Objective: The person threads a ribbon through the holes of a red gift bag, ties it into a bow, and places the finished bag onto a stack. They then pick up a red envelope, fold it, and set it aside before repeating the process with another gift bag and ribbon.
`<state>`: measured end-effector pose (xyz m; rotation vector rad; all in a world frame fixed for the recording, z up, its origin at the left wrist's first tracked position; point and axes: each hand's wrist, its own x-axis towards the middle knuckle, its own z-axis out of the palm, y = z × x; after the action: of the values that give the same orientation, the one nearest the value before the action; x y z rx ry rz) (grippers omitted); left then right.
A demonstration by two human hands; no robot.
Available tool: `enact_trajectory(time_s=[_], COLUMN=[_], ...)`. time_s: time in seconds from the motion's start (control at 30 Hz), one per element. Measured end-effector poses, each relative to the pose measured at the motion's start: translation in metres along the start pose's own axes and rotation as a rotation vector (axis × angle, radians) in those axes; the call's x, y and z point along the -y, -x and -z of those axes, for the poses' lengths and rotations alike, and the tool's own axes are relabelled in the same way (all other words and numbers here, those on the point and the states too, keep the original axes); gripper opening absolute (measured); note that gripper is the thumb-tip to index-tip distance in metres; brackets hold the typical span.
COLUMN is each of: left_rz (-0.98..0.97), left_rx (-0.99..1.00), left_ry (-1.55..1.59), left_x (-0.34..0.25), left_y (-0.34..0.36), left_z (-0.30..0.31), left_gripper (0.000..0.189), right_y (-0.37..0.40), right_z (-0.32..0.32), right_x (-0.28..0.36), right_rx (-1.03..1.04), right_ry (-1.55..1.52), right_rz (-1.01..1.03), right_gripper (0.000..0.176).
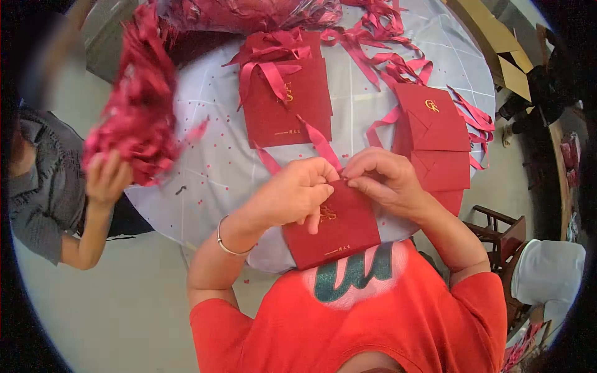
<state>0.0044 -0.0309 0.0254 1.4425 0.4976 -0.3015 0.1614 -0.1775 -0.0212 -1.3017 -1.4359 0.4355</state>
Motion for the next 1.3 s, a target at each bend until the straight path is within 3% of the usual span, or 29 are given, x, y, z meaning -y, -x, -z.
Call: enact_trajectory(time_s=[0.03,0.33,0.8,1.0,1.07,1.17,1.2,1.23,1.27,1.3], left_rz=[0.0,-0.068,-0.077,-0.098,-0.129,-0.202,-0.204,-0.404,-0.603,-0.601], left_rx=[0.031,0.086,0.076,-0.029,-0.158,-0.274,-0.278,-0.372,-0.464,-0.469], left_ry=[0.021,0.08,0.082,0.071,-0.05,-0.295,-0.291,-0.438,-0.583,-0.575], left_x=[-0.001,0.013,0.014,0.014,0.014,0.009,0.016,0.028,0.037,0.035], left_y=[-0.001,-0.009,-0.005,-0.005,-0.003,0.001,-0.003,-0.011,-0.017,-0.016], left_z=[0.001,0.003,0.0,-0.01,-0.014,-0.018,-0.016,-0.013,-0.011,-0.011], left_gripper=[0.014,0.015,0.01,0.012,0.011,0.011,0.011,0.012,0.013,0.013], right_y=[0.001,0.005,0.005,0.007,0.007,0.006,0.004,0.002,0.002,0.005], right_z=[-0.001,-0.001,0.001,0.001,-0.001,-0.003,-0.003,-0.003,-0.003,-0.002], right_x=[0.0,-0.005,-0.007,-0.007,-0.006,0.0,0.004,0.009,0.017,0.021], right_rx=[-0.006,0.042,0.084,0.031,0.003,-0.049,-0.089,-0.126,-0.166,-0.157], right_ry=[-0.095,-0.32,-0.451,-0.421,-0.436,-0.299,-0.07,0.155,0.213,0.213], right_rz=[-0.097,-0.25,-0.384,-0.399,-0.415,-0.39,-0.182,0.025,0.047,0.045], right_gripper=[0.015,0.011,0.011,0.011,0.011,0.014,0.016,0.018,0.018,0.018])
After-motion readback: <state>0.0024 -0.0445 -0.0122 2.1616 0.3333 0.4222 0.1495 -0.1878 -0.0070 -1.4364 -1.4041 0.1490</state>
